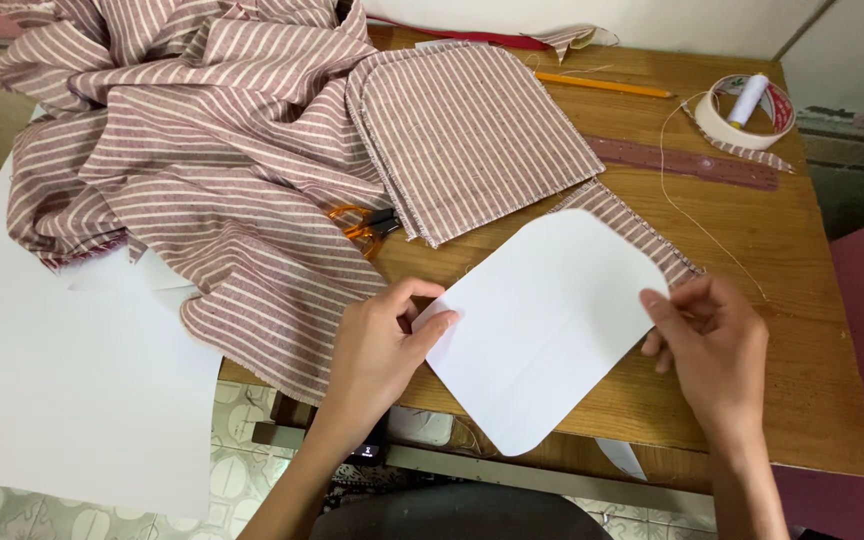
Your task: Cutting a paper template with scissors and tracing the pattern onto striped fabric with a pencil
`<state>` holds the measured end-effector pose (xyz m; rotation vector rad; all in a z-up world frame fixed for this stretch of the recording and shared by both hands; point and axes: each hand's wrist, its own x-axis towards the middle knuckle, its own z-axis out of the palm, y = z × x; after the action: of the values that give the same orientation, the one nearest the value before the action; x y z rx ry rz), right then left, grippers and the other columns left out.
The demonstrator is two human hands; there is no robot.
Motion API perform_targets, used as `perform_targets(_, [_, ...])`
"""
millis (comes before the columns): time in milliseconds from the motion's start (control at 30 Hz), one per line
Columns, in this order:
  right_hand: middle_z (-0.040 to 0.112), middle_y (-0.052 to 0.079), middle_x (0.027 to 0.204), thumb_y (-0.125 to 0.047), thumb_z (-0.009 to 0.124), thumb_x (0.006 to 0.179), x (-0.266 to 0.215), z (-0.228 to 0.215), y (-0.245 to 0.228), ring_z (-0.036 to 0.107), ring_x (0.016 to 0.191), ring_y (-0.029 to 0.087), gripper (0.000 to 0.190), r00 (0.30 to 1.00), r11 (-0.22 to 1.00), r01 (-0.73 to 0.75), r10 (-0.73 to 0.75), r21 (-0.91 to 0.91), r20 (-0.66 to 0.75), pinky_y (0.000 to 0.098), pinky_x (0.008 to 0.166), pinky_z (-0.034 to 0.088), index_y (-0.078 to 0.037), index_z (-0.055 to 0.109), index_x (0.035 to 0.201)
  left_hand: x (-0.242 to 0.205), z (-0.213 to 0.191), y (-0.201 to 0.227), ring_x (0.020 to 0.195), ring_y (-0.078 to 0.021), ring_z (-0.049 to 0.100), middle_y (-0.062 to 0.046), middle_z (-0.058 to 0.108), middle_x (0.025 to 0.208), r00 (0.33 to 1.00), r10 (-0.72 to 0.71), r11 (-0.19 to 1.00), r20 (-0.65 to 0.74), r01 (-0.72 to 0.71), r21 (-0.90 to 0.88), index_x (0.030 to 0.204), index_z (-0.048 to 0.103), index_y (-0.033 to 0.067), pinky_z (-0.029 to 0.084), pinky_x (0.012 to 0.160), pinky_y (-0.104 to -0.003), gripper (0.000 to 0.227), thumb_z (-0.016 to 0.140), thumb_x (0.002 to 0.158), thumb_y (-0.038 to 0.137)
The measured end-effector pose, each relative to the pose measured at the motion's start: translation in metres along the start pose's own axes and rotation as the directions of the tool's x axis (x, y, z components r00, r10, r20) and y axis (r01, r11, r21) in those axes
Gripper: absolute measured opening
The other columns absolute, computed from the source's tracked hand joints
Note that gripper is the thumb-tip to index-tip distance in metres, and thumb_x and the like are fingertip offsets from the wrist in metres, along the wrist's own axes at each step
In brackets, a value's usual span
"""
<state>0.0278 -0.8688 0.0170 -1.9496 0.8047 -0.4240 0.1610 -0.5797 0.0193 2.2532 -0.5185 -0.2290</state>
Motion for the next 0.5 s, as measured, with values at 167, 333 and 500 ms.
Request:
perform_targets(167, [0.053,0.012,0.077,-0.014,0.065,0.132,-0.028,-0.014,-0.016,0.065,0.060,0.024,0.026,0.862,0.901,0.389,-0.284,0.189,-0.420,0.0332,0.047,0.041,-0.009,0.043,0.121,0.001,-0.011,0.000,0.050,-0.0059,0.063,-0.008,0.083,0.101,0.996,-0.083,0.929,-0.044,0.061,-0.365,0.120,0.074,0.0069,0.058,0.040,-0.016,0.021,0.064,0.108,0.020])
perform_targets(333, [0.078,0.006,0.116,-0.039,0.051,0.102,-0.034,-0.072,0.039,0.073,0.107,0.024,0.039,0.946,0.926,-0.325,0.319,0.193,0.060,0.0449,0.079,0.057,-0.010,0.073,0.116,0.004,-0.018,-0.021,0.061,-0.0160,0.068,-0.008,0.071,0.081,0.988,0.001,0.766,0.155,0.099,-0.636,0.119,0.076,0.0038,0.056,0.054,-0.027,0.085,0.021,0.098,0.065])
perform_targets(500, [0.067,-0.003,0.150,-0.033,0.074,0.097,-0.114,0.009,0.000,0.077,0.089,0.024,0.046,0.229,0.178,0.973,-0.712,-0.146,0.664,0.0483,0.059,0.063,-0.023,0.070,0.141,0.002,-0.051,-0.012,0.081,-0.0252,0.073,-0.012,0.077,0.094,0.879,-0.085,0.581,0.469,0.426,-0.693,0.137,0.074,0.0062,0.052,0.068,-0.036,0.109,0.012,0.088,0.082])
